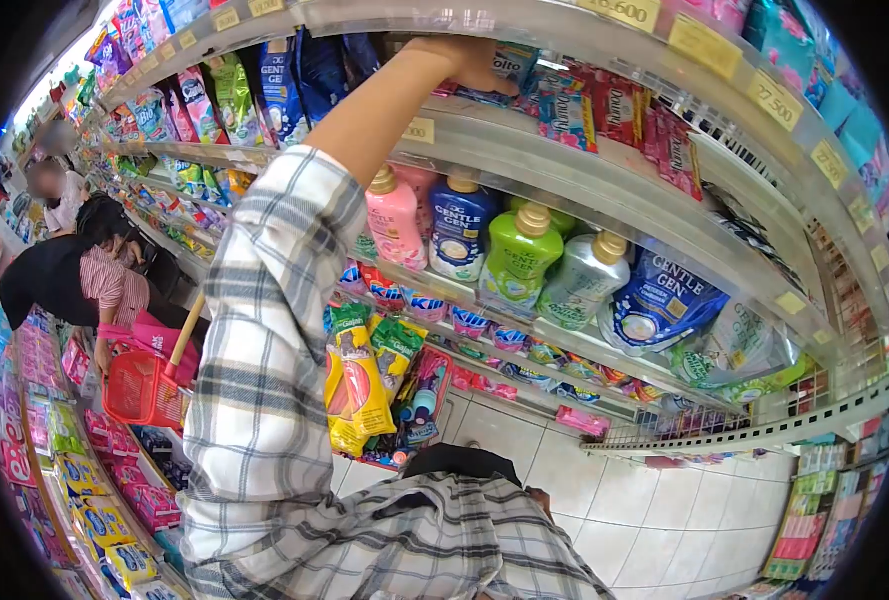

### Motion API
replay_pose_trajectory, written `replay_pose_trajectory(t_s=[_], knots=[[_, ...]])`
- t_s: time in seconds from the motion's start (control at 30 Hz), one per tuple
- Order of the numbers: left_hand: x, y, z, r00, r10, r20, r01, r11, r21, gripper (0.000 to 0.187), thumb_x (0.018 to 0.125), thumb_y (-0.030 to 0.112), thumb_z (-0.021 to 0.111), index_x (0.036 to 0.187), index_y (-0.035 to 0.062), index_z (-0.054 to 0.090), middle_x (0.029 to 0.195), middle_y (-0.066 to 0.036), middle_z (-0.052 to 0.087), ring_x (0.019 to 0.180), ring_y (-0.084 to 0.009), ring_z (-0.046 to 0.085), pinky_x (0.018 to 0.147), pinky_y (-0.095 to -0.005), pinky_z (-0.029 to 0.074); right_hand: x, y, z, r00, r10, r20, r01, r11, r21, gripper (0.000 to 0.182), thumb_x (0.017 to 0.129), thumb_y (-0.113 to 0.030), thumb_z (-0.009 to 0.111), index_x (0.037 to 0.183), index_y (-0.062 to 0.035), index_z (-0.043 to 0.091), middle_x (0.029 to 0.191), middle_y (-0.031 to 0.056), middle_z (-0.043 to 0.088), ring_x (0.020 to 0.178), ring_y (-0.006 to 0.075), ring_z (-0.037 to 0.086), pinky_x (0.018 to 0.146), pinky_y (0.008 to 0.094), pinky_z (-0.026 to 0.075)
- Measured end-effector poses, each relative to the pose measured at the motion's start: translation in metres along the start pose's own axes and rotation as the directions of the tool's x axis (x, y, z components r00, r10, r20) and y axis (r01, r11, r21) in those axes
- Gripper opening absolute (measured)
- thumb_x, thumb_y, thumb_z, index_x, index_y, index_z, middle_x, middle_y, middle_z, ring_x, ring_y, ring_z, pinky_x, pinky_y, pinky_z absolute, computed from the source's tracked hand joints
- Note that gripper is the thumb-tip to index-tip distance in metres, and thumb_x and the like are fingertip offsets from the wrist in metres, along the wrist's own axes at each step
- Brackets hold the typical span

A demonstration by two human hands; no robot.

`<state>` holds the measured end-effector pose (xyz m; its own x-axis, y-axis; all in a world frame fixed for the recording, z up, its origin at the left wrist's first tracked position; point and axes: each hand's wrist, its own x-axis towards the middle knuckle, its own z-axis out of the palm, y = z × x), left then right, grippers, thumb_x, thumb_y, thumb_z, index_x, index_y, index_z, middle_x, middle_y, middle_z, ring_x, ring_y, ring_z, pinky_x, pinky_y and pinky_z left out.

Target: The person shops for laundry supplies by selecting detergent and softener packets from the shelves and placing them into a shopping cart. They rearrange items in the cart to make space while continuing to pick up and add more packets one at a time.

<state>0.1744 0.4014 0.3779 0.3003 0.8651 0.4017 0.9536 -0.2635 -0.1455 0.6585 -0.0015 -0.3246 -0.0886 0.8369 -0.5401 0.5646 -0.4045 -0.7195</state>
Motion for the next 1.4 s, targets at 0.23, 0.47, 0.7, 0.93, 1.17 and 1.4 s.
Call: replay_pose_trajectory(t_s=[0.23,0.47,0.7,0.93,1.17,1.4], knots=[[0.022,-0.009,0.022,0.994,-0.062,0.093,0.069,0.995,-0.068,0.08,0.058,0.046,0.077,0.123,0.005,0.056,0.118,-0.022,0.059,0.11,-0.0321,0.057,0.097,-0.0359,0.043,-0.022,0.079,0.015,0.983,-0.185,0.003,0.181,0.956,-0.232,0.017,0.078,-0.023,0.066,0.076,-0.0067,0.063,0.074,0.0147,0.065,0.065,0.0237,0.063,0.056,0.037,0.047],[0.011,0.001,0.009,0.995,-0.042,0.091,0.047,0.998,-0.051,0.08,0.058,0.041,0.076,0.124,0.0015,0.052,0.117,-0.024,0.059,0.109,-0.033,0.057,0.096,-0.0363,0.043,-0.049,0.017,-0.019,0.9,-0.433,-0.042,0.402,0.865,-0.301,0.019,0.077,-0.026,0.066,0.077,-0.0072,0.065,0.074,0.015,0.065,0.065,0.0235,0.064,0.058,0.0369,0.048],[0.004,-0.001,0.008,0.998,-0.029,0.059,0.037,0.991,-0.127,0.076,0.062,0.039,0.074,0.123,0.0011,0.051,0.112,-0.024,0.061,0.107,-0.0331,0.059,0.094,-0.0371,0.044,-0.013,0.014,-0.01,0.991,-0.116,-0.068,0.118,0.993,0.025,0.03,0.079,-0.025,0.064,0.093,0.0009,0.068,0.08,0.0189,0.069,0.074,0.0234,0.067,0.066,0.0333,0.052],[-0.01,0.001,-0.002,0.999,-0.05,-0.009,0.048,0.987,-0.156,0.076,0.064,0.041,0.072,0.126,0.0019,0.051,0.118,-0.025,0.058,0.11,-0.0341,0.056,0.096,-0.037,0.043,-0.029,-0.017,-0.003,0.983,0.161,-0.085,-0.135,0.959,0.25,0.032,0.079,-0.024,0.065,0.092,0.0045,0.067,0.083,0.0163,0.069,0.075,0.0205,0.066,0.065,0.0319,0.051],[-0.005,-0.004,0.013,0.967,-0.05,-0.25,-0.004,0.978,-0.21,0.073,0.069,0.041,0.07,0.127,0.0014,0.049,0.116,-0.023,0.059,0.107,-0.0346,0.057,0.091,-0.0362,0.045,-0.005,0.108,0.033,0.998,-0.042,0.052,0.044,0.999,-0.032,0.021,0.077,-0.028,0.068,0.085,-0.0086,0.069,0.076,0.0077,0.069,0.07,0.0187,0.066,0.062,0.0329,0.051],[-0.014,-0.011,-0.007,0.895,-0.235,0.378,0.38,-0.041,-0.924,0.02,0.088,0.017,0.064,0.099,0.0,0.059,0.093,-0.005,0.065,0.072,-0.0136,0.059,0.067,-0.0267,0.047,-0.005,0.103,0.026,0.921,-0.386,0.054,0.359,0.785,-0.505,0.023,0.073,-0.032,0.065,0.074,-0.0101,0.062,0.069,0.0124,0.064,0.066,0.0309,0.063,0.057,0.0386,0.049]])
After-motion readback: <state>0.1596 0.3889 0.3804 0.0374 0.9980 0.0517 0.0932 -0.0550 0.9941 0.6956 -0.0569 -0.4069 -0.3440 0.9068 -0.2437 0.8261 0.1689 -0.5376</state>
